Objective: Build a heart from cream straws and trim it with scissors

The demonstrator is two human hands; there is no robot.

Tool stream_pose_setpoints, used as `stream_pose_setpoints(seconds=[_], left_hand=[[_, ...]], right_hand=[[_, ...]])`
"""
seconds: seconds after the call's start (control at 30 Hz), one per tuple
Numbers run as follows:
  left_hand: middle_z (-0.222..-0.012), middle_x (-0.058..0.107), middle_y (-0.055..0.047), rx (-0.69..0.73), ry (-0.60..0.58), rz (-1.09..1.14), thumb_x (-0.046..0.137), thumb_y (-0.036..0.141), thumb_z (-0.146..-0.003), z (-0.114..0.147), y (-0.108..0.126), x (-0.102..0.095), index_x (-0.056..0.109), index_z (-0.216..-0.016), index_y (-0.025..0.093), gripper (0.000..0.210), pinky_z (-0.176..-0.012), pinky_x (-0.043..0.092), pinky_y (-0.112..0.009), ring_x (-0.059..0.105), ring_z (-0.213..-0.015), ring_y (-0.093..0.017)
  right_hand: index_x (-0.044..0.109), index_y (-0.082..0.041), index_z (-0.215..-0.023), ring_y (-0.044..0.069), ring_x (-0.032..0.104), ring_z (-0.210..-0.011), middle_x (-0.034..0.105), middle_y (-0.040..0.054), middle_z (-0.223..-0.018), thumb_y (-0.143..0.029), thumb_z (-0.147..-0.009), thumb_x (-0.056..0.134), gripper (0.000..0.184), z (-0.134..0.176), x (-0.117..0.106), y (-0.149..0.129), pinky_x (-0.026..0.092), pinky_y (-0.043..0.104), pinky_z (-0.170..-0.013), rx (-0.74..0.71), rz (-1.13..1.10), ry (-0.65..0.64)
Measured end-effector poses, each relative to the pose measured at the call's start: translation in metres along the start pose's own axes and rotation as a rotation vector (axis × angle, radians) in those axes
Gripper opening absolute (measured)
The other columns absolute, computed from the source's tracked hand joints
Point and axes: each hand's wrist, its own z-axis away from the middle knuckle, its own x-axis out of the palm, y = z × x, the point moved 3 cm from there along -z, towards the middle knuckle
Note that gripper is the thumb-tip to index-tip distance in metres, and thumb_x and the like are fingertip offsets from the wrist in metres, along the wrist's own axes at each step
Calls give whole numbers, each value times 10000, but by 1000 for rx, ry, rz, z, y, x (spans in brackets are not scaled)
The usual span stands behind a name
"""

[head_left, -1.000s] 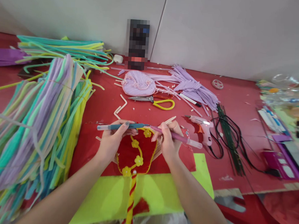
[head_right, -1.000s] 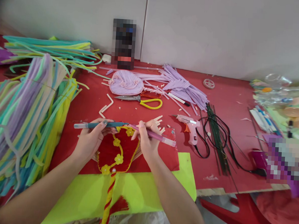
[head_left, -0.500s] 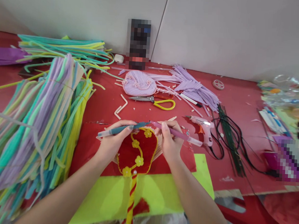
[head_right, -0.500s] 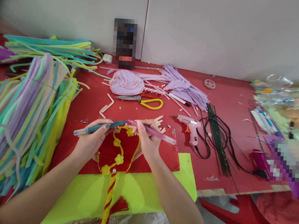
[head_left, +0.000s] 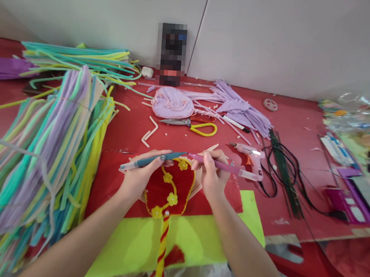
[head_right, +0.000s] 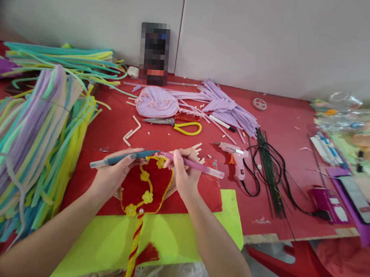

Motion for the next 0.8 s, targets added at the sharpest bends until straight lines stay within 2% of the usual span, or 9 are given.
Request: stream_pose_setpoints(seconds=[0.6, 0.8], left_hand=[[-928, 757, -59, 12, -27, -1, 721, 382, -764, 1, 1, 0, 771, -944, 240, 235, -894, 543, -408, 703, -810, -227], [-893, 759, -57, 4, -13, 2, 721, 391, -752, 2, 3, 2, 771, -936, 236, 245, -883, 548, -407, 704, -797, -229]], right_hand=[[529, -223, -796, 104, 619, -525, 644, -64, -583, -299, -930, 567, 159, -1, 0, 1, 509, 253, -574, -5, -30, 19], [528, -220, -806, 112, 623, -535, 646, -56, -590, -330, -927, 565, 168, 0, 1, 2, 506, 261, -576, 0, 20, -1]])
